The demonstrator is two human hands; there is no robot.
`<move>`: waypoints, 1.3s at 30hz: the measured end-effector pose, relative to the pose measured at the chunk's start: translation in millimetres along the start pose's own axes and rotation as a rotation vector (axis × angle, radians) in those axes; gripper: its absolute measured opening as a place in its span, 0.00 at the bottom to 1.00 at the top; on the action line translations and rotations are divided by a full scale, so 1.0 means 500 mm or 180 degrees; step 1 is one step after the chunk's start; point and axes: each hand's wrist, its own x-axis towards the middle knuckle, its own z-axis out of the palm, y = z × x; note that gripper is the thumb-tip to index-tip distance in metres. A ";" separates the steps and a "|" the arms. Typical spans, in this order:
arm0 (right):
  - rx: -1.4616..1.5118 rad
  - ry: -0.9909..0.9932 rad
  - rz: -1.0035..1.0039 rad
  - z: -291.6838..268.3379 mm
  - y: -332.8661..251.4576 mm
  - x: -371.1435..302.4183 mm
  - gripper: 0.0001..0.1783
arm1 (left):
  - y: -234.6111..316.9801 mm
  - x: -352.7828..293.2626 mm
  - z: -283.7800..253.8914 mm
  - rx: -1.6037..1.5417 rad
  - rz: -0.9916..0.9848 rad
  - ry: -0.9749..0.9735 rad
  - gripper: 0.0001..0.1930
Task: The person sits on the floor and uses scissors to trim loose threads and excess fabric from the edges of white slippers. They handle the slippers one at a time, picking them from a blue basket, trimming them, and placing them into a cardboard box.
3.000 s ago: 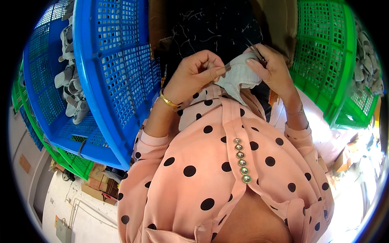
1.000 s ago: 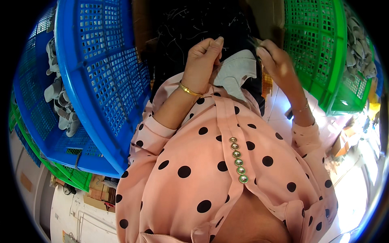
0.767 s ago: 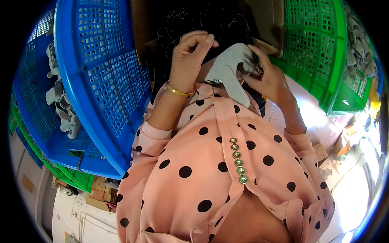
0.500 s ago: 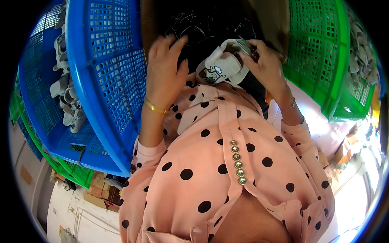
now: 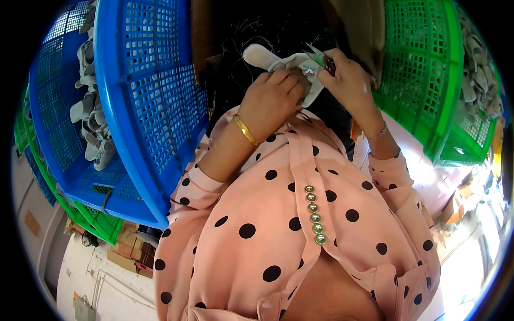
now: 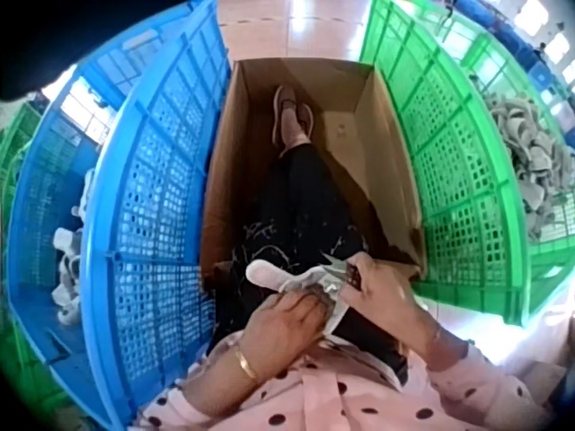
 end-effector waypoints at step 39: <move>0.1279 -0.0840 0.0300 -0.004 0.062 0.015 0.18 | -0.102 0.115 0.022 -0.1701 -0.0760 -0.1093 0.07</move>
